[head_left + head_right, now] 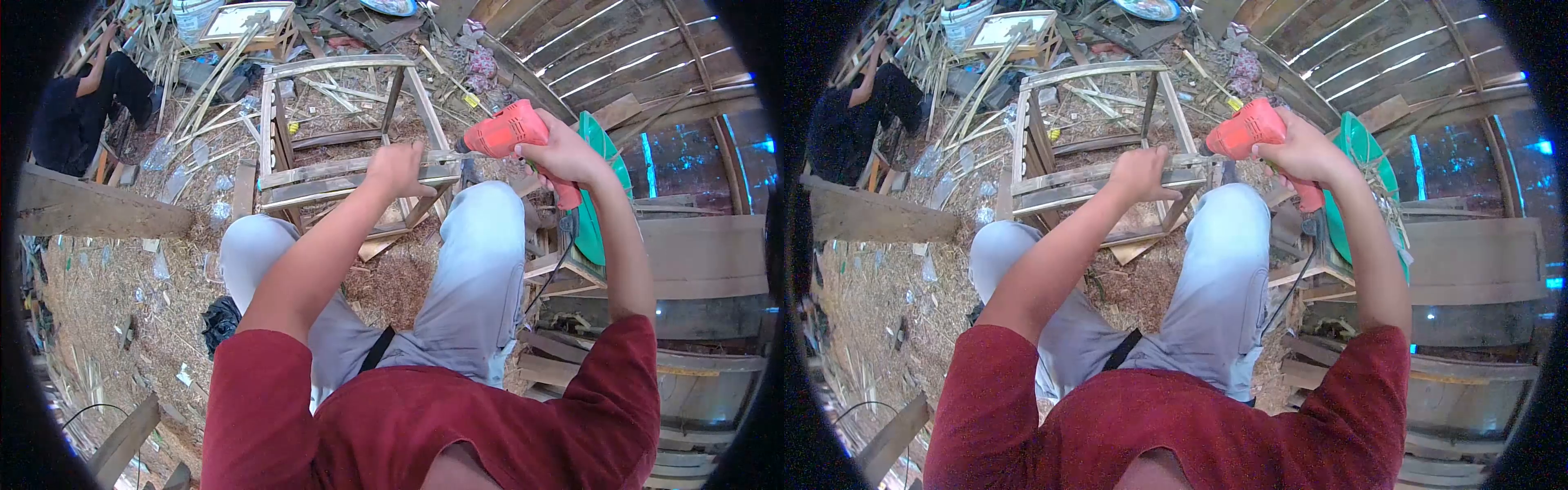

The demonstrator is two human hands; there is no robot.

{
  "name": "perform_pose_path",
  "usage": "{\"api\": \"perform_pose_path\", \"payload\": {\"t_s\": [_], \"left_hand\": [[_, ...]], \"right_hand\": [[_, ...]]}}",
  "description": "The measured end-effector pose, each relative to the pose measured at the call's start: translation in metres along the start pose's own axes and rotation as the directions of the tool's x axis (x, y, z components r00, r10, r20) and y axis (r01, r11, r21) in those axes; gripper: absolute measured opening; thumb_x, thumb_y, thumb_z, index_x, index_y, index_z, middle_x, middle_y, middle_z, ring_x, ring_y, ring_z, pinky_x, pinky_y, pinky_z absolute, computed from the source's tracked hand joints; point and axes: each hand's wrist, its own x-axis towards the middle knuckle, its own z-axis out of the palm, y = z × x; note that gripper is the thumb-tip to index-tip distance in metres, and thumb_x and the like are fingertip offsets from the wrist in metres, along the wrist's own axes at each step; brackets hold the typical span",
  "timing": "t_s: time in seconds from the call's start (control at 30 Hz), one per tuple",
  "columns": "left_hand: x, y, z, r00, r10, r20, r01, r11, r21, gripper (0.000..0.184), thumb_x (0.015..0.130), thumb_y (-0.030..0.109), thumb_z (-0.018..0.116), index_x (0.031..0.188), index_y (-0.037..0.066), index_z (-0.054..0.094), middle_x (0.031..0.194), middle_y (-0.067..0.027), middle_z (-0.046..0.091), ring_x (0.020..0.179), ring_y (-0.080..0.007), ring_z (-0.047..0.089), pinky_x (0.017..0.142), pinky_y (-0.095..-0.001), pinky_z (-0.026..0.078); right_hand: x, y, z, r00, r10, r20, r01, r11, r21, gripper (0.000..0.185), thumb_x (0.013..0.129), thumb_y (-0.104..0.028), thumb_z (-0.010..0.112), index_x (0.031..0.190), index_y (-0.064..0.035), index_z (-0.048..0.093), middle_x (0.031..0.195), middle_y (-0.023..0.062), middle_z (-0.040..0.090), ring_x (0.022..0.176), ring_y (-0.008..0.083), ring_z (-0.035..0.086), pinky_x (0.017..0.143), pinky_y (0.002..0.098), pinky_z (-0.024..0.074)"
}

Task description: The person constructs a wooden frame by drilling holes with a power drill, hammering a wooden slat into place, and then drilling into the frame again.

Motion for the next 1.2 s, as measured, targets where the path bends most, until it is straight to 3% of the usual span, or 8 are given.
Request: {"api": "perform_pose_path", "payload": {"t_s": [0.23, 0.43, 0.53, 1.2], "left_hand": [[-0.002, 0.000, -0.001, 0.999, 0.019, -0.043, -0.021, 0.999, -0.029, 0.087, 0.073, 0.068, 0.084, 0.122, 0.002, 0.057, 0.106, -0.0160, 0.075, 0.100, -0.0333, 0.075, 0.086, -0.0442, 0.059], [-0.006, 0.006, -0.013, 0.999, -0.020, 0.028, 0.022, 0.999, -0.041, 0.081, 0.073, 0.064, 0.084, 0.124, 0.005, 0.062, 0.112, -0.0142, 0.075, 0.106, -0.0304, 0.074, 0.091, -0.0415, 0.060], [-0.005, 0.004, -0.007, 1.000, 0.003, -0.027, -0.004, 0.999, -0.033, 0.086, 0.073, 0.067, 0.083, 0.123, 0.002, 0.058, 0.103, -0.0175, 0.076, 0.099, -0.0336, 0.075, 0.086, -0.0432, 0.059], [-0.004, 0.006, -0.002, 0.999, 0.013, -0.033, -0.012, 0.999, 0.046, 0.087, 0.077, 0.070, 0.080, 0.125, 0.002, 0.056, 0.106, -0.0163, 0.076, 0.103, -0.0315, 0.075, 0.088, -0.0416, 0.059]], "right_hand": [[-0.001, 0.001, -0.001, 0.999, -0.025, -0.022, 0.024, 0.999, -0.046, 0.055, 0.094, -0.015, 0.075, 0.142, -0.0083, 0.049, 0.078, 0.0034, 0.066, 0.051, 0.0107, 0.059, 0.043, 0.0286, 0.0467], [-0.002, 0.001, 0.002, 0.999, -0.010, -0.044, 0.008, 0.999, -0.051, 0.055, 0.094, -0.016, 0.075, 0.142, -0.0083, 0.049, 0.079, 0.0031, 0.066, 0.052, 0.0101, 0.059, 0.043, 0.0282, 0.0468], [-0.003, 0.004, 0.002, 0.999, -0.012, -0.049, 0.011, 0.999, -0.034, 0.055, 0.094, -0.015, 0.075, 0.143, -0.0088, 0.049, 0.078, 0.0027, 0.066, 0.052, 0.0098, 0.058, 0.043, 0.0280, 0.0468], [-0.010, 0.016, 0.008, 0.996, -0.032, -0.087, 0.033, 0.999, 0.013, 0.065, 0.094, -0.016, 0.074, 0.152, -0.0100, 0.045, 0.079, 0.0019, 0.066, 0.049, 0.0093, 0.058, 0.041, 0.0269, 0.0467]]}}
